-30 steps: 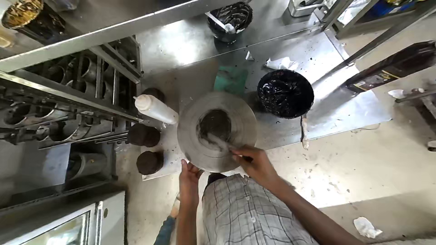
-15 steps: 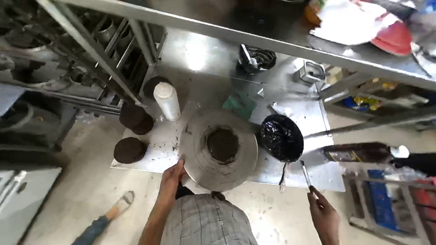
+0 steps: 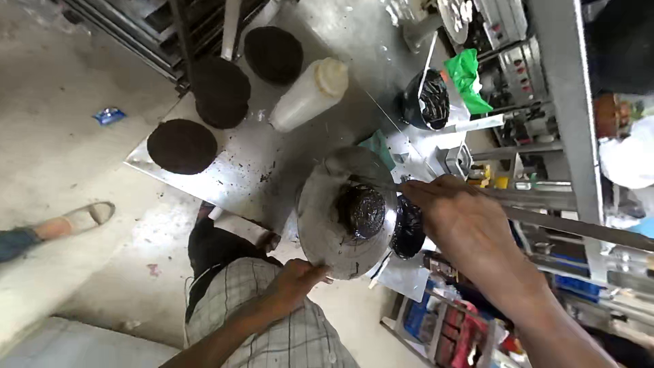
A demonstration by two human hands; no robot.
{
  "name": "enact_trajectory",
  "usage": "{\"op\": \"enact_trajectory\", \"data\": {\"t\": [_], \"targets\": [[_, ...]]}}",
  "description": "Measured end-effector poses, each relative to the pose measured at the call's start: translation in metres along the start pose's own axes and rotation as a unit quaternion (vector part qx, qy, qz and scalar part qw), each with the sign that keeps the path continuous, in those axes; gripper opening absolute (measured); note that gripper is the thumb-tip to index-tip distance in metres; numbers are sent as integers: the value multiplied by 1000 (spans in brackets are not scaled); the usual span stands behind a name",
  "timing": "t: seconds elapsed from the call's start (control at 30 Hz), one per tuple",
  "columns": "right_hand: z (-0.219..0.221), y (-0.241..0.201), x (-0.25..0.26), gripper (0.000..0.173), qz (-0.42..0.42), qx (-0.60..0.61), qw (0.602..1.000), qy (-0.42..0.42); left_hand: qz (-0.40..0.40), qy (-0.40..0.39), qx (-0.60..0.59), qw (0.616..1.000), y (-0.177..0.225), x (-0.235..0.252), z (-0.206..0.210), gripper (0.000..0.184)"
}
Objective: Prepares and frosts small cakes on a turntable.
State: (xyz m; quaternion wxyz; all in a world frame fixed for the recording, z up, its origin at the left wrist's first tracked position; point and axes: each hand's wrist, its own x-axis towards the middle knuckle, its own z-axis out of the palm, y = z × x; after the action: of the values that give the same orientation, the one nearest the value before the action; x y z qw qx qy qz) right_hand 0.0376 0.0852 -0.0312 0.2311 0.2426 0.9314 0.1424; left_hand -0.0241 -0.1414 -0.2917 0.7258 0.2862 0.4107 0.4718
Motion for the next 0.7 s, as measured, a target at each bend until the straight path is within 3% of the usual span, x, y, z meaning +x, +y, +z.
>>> {"op": "enact_trajectory", "data": {"t": [0.1, 0.23, 0.37, 0.43, 0.6, 0.7], "targets": [[-9, -23, 8, 32, -25, -84, 996, -29, -11, -6, 25, 1000, 3, 1, -1, 52], [-13, -41, -3, 24, -59, -126, 990, -34, 3, 53, 11, 999, 33, 0, -37, 45], [-13, -53, -14, 23, -74, -130, 988, -22, 94, 280, -23, 955, 81, 14, -71, 33], [-12, -57, -17, 24, -79, -134, 988, -16, 134, 335, -38, 932, 95, 20, -80, 36], [-7, -57, -22, 23, -91, -140, 986, -9, 103, 295, -55, 948, 62, 14, -57, 42], [-7, -58, -25, 23, -93, -135, 987, -11, 38, 219, -30, 975, 31, 10, -30, 42]]}}
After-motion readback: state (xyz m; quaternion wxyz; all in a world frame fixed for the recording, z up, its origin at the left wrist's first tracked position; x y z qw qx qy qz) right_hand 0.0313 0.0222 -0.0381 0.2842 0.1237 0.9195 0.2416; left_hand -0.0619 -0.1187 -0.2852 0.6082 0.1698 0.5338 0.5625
